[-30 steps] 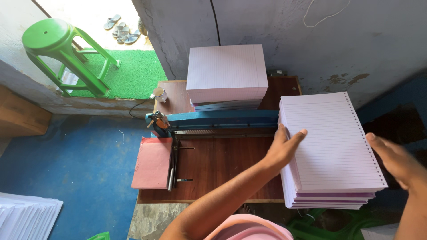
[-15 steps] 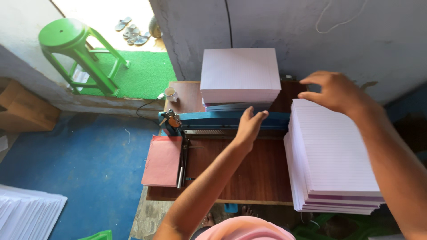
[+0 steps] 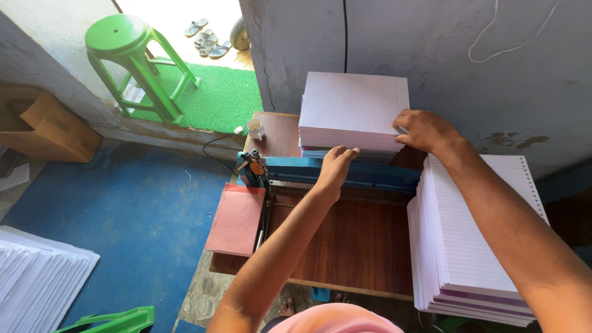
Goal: The person inserts lined paper sheets into a binding machine, then places a printed cover sheet over them and presses the machine to bind the pages. The person repeats this process for multiple notebooks, stacking the finished items on the table.
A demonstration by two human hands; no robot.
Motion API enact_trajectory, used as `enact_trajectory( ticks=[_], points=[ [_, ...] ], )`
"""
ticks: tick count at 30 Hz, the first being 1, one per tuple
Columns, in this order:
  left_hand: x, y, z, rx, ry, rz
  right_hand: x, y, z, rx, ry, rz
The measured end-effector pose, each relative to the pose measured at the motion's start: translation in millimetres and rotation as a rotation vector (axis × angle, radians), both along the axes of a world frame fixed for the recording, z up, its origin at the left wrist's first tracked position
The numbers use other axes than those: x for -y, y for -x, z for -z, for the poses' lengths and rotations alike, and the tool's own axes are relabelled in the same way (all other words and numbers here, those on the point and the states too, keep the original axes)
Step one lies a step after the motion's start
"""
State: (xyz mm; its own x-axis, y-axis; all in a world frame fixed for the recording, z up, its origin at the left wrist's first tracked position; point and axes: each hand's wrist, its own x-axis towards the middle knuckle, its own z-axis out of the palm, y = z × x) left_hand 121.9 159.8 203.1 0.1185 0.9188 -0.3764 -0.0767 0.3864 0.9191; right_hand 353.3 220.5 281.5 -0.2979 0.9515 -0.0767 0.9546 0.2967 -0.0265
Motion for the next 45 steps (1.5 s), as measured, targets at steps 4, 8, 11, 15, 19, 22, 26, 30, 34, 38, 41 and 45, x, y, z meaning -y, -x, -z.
enact_trajectory(
  ticks=[4,8,11,15,19,22,26,30,34,38,41,45],
  points=[
    [0,3,7,0.017,0.026,0.002,-6,-3,2,-0.056,0.027,0.012],
    [0,2,9,0.001,0.047,0.019,-11,-8,-5,-0.100,0.080,0.035],
    [0,1,7,-0.015,0.035,0.023,-15,-7,-11,-0.119,0.154,0.101],
    [0,0,4,-0.006,0.055,0.034,-15,-7,-18,-0.160,0.172,0.099],
    [-1,0,3,0.018,0.067,0.071,-13,-6,-23,-0.159,0.187,0.146],
    [-2,-1,0,0.078,0.055,0.111,-10,-4,-23,-0.132,0.091,0.043],
    [-8,-6,-10,0.153,0.027,0.119,-3,-2,-23,-0.043,-0.125,-0.091],
    [-23,-12,-24,0.314,0.058,0.049,2,1,-27,-0.050,-0.330,-0.201],
    [-37,-12,-33,0.571,0.108,-0.101,11,5,-36,-0.059,-0.465,-0.281],
    [-47,-8,-33,0.638,0.103,-0.216,24,14,-44,-0.076,-0.551,-0.352],
    [-56,-4,-28,0.690,0.147,-0.277,35,19,-47,-0.057,-0.551,-0.368],
    [-63,2,-18,0.542,0.172,-0.304,54,26,-44,0.001,-0.512,-0.353]
  ],
)
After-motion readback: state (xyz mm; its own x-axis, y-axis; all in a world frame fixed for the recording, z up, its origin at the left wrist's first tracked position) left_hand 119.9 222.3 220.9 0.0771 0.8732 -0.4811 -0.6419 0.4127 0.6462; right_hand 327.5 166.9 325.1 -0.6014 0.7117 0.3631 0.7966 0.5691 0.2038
